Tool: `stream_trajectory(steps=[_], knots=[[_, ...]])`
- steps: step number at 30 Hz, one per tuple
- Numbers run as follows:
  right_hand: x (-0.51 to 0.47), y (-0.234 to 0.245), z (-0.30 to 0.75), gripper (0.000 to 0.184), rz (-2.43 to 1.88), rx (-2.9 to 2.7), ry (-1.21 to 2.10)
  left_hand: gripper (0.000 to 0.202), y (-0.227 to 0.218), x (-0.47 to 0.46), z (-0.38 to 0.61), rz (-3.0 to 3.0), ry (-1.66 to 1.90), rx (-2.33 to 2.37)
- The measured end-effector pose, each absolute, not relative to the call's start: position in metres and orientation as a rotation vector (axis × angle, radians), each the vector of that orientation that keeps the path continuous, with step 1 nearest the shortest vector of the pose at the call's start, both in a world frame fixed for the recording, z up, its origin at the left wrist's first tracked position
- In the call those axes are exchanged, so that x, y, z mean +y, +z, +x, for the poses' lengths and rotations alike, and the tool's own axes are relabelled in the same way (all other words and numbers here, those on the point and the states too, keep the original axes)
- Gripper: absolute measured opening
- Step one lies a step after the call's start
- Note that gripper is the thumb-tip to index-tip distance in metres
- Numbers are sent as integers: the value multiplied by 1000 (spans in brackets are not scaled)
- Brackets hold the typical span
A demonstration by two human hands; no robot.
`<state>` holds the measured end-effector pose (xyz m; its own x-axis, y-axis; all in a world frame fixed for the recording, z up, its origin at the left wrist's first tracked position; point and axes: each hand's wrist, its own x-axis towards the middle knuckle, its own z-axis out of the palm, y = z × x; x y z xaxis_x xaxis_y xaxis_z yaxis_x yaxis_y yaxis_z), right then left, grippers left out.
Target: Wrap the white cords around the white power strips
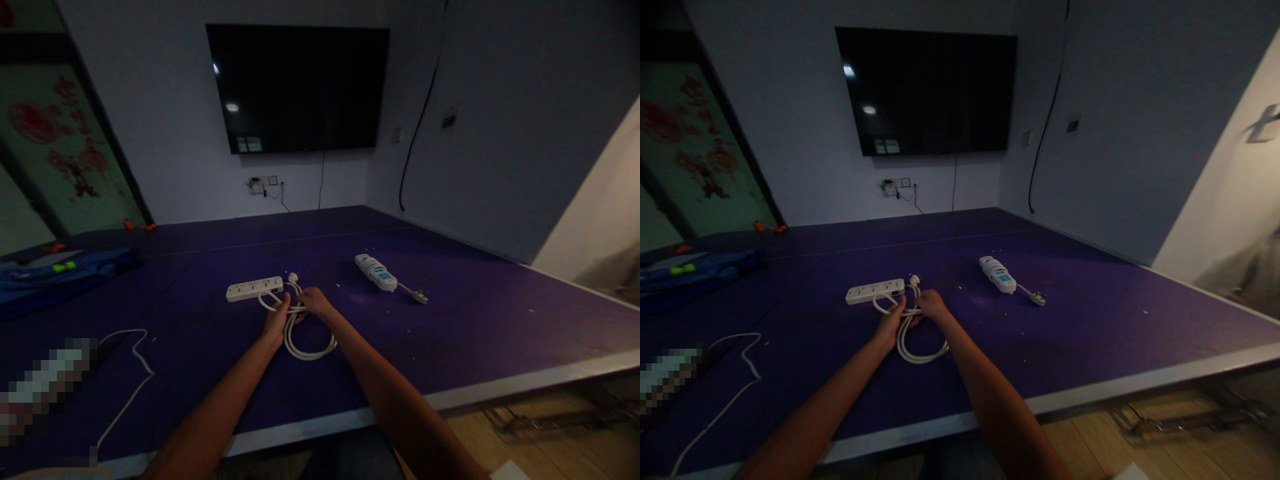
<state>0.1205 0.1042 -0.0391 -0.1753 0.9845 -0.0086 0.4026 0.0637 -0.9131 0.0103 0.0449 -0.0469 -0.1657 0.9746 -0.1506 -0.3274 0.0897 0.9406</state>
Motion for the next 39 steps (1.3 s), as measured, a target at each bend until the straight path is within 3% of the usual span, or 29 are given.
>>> stream_trajectory(steps=[8,12,17,21,32,39], knots=[[97,-39,125,16,-1491,-1780,954,53,-48,62,-15,962,1641,1339],[96,-39,126,14,-1469,-1785,895,72,-43,60,-30,1162,1859,1561],[98,-36,124,20,-1385,-1735,967,31,-38,48,-33,2206,1738,1860],[96,-29,125,21,-1329,-1643,1088,37,-40,48,-28,2543,1414,1672],[85,-14,128,17,-1162,-1410,1300,50,-41,45,-28,2296,1161,1388],[84,-12,126,18,-1012,-1267,1270,60,-33,41,-24,1723,1293,1119]])
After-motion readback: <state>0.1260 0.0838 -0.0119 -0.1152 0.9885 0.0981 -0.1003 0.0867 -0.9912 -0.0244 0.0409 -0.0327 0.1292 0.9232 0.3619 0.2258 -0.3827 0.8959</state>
